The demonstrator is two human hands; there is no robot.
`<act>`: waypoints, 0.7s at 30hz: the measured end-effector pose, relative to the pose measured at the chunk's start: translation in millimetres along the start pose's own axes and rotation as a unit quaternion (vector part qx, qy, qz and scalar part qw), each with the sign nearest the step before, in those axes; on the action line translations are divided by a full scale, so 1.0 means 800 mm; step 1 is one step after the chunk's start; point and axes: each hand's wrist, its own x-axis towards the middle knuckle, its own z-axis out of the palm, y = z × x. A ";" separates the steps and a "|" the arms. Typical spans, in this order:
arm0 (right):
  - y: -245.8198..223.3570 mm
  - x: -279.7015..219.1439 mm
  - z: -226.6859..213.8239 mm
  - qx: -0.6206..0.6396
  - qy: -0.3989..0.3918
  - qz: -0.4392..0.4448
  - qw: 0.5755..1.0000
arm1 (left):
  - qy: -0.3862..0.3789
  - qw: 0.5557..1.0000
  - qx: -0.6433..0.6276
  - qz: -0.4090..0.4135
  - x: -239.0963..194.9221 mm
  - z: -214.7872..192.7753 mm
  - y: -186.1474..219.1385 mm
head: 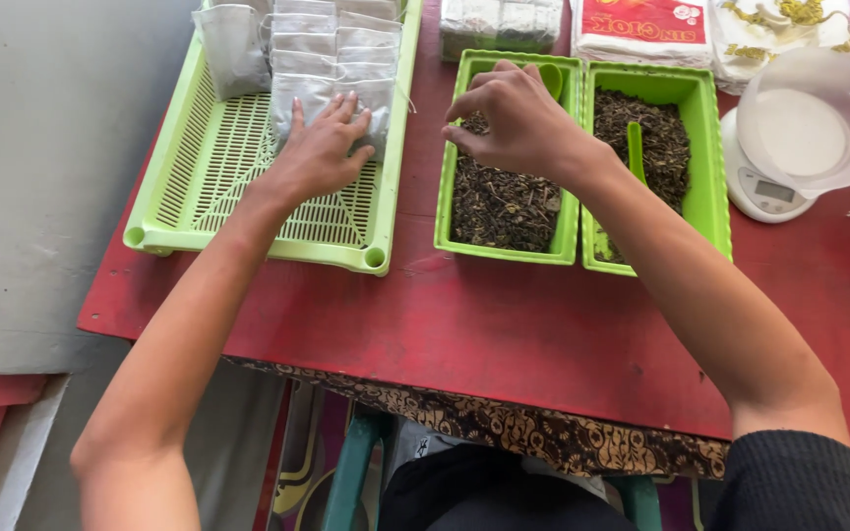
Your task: The person fills white tea bags with loose tea leaves using a green plastic spoon. They scoop tea from green trays, pour it into the bags, and place the filled bags into a green basket. The process is repeated for multiple tea bags.
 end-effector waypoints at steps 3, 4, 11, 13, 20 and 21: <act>0.012 -0.024 -0.012 0.020 0.026 -0.018 0.999 | 0.123 0.991 -0.011 0.059 0.013 0.009 0.006; 0.017 -0.032 -0.017 0.019 0.027 -0.015 0.999 | 0.122 0.990 -0.011 0.063 0.018 0.006 0.023; 0.056 -0.096 -0.051 0.031 0.021 0.039 0.999 | 0.293 0.925 -0.119 0.209 0.065 -0.012 0.173; 0.073 -0.119 -0.066 0.030 0.016 0.040 0.999 | 0.307 0.898 -0.160 0.270 0.083 -0.010 0.224; 0.129 -0.222 -0.149 0.073 0.019 0.185 0.980 | 0.272 0.858 -0.302 0.315 0.154 0.016 0.381; 0.133 -0.236 -0.165 0.060 0.008 0.213 0.975 | 0.268 0.843 -0.334 0.326 0.165 0.018 0.400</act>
